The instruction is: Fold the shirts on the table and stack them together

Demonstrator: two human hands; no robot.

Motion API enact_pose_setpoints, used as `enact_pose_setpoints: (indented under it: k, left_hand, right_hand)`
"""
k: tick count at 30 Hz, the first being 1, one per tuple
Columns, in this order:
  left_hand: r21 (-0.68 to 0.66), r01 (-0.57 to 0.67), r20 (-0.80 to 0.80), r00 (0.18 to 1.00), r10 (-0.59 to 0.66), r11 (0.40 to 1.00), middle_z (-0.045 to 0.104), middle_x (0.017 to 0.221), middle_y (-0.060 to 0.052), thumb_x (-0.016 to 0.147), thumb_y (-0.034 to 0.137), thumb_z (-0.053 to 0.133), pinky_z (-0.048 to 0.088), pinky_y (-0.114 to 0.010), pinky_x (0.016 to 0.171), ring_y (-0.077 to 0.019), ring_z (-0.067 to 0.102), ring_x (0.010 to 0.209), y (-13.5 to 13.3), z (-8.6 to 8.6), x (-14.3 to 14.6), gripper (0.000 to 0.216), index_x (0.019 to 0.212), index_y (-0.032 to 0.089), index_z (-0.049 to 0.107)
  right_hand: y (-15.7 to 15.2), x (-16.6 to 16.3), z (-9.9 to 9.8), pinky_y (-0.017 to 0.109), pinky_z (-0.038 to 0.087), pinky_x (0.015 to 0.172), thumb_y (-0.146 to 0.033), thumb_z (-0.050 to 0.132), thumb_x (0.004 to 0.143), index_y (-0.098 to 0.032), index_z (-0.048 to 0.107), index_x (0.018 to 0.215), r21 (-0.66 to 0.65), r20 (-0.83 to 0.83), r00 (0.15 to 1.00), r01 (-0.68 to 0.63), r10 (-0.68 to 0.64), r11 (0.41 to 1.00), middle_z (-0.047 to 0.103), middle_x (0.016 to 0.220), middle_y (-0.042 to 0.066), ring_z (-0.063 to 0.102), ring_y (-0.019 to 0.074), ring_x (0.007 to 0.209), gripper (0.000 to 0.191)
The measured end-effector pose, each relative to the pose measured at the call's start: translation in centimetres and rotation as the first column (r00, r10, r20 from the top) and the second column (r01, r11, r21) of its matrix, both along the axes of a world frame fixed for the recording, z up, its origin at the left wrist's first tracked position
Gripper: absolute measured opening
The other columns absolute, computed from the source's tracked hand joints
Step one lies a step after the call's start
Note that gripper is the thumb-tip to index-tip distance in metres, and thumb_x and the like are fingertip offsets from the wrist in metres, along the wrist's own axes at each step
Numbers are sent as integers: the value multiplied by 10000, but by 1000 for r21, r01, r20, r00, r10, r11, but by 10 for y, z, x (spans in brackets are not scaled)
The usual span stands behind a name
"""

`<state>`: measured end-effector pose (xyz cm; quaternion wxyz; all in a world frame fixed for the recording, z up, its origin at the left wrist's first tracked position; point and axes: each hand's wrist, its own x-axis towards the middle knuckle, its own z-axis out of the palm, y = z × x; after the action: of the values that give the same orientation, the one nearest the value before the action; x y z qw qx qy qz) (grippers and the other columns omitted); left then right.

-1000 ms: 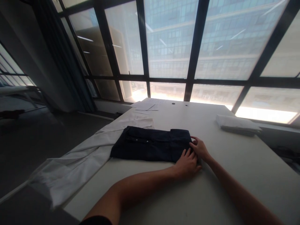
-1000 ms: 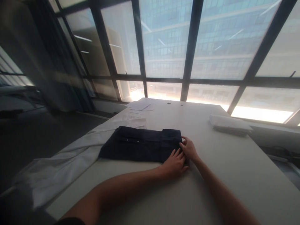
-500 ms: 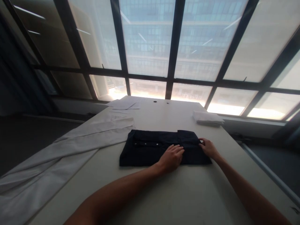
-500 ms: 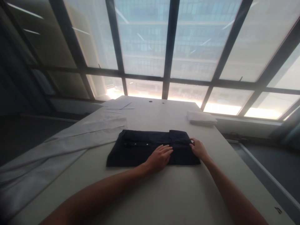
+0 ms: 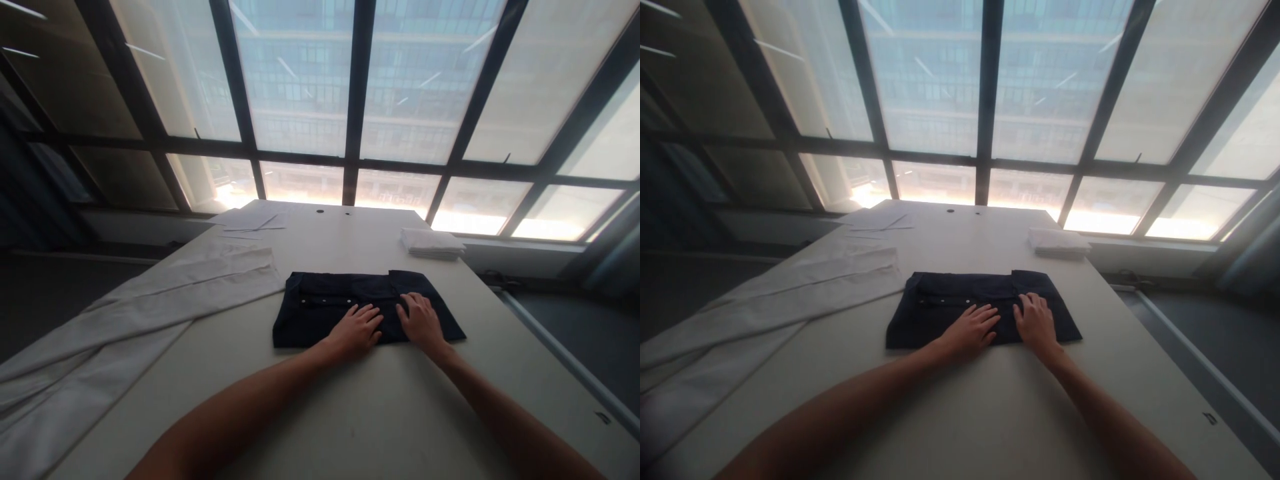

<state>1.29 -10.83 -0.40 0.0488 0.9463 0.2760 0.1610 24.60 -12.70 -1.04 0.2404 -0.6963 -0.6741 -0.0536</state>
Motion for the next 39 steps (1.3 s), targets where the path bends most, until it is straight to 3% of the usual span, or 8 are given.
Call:
enact_pose_setpoints:
  k: [4, 9, 11, 16, 25, 32, 35, 39]
  left_hand:
    - [-16, 94, -61, 994, -95, 995, 370, 1594, -96, 1026, 514, 429, 186, -503, 1208, -271, 261, 1502, 4, 1, -7, 584, 1536, 237, 368]
    - [-98, 133, -113, 983, -143, 986, 265, 1640, -72, 1018, 616, 346, 139, -485, 1220, -253, 198, 1522, 15, 5, -18, 679, 1585, 253, 261]
    - [-116, 66, -136, 987, -81, 991, 247, 1646, -61, 1019, 636, 304, 115, -523, 1218, -266, 172, 1528, 20, 7, -25, 684, 1588, 260, 256]
    - [-45, -294, -145, 947, 285, 955, 232, 1651, -66, 1061, 469, 282, 106, -642, 1183, -331, 165, 1521, 33, 7, -40, 565, 1579, 243, 294]
    - [37, -595, -48, 801, 596, 803, 384, 1587, -99, 1038, 334, 338, 221, -570, 1184, -332, 289, 1479, 66, 2, -66, 555, 1581, 225, 304]
    - [31, -709, -128, 696, 706, 705, 370, 1582, -168, 1048, 392, 304, 263, -585, 1163, -347, 260, 1489, 89, 13, -97, 552, 1503, 112, 443]
    - [15, -706, -142, 700, 700, 708, 352, 1591, -168, 1055, 446, 279, 247, -618, 1156, -367, 227, 1499, 89, 12, -95, 573, 1520, 145, 425]
    - [23, -669, -163, 731, 663, 743, 341, 1588, -199, 1060, 471, 267, 223, -610, 1164, -345, 222, 1507, 88, 10, -91, 580, 1536, 167, 400]
  right_hand:
    - [-12, -37, -21, 599, 285, 1129, -440, 414, 988, -196, 516, 1445, -144, 7, 1000, 9, -8, 990, 460, 1508, 175, 344, 384, 1427, 527]
    - [-13, -37, -23, 592, 184, 1176, -383, 343, 1014, -197, 392, 1543, -238, 56, 998, 27, -15, 971, 292, 1624, 147, 207, 341, 1505, 563]
    - [-10, -34, -18, 568, 175, 1187, -345, 322, 1017, -205, 387, 1548, -261, 87, 996, 52, -30, 964, 271, 1636, 129, 191, 313, 1514, 553]
    - [0, -19, -8, 508, 200, 1199, -247, 261, 1012, -239, 366, 1557, -282, 138, 990, 80, -42, 956, 277, 1641, 59, 217, 237, 1512, 555]
    - [-2, 30, -20, 494, 237, 1189, -229, 265, 991, -210, 427, 1526, -183, 197, 970, 183, -146, 966, 338, 1616, 59, 295, 243, 1481, 559]
    - [-9, 39, -17, 522, 255, 1173, -260, 285, 1002, -208, 449, 1508, -190, 187, 963, 228, -193, 955, 359, 1605, 66, 304, 265, 1475, 534]
    - [-8, 35, -12, 517, 275, 1162, -278, 308, 1006, -200, 486, 1479, -194, 163, 966, 230, -200, 954, 392, 1587, 78, 327, 276, 1462, 511]
    - [-3, 39, 2, 399, 422, 1037, -208, 353, 981, -157, 576, 1387, -181, 168, 969, 212, -182, 960, 598, 1395, 142, 526, 272, 1298, 466]
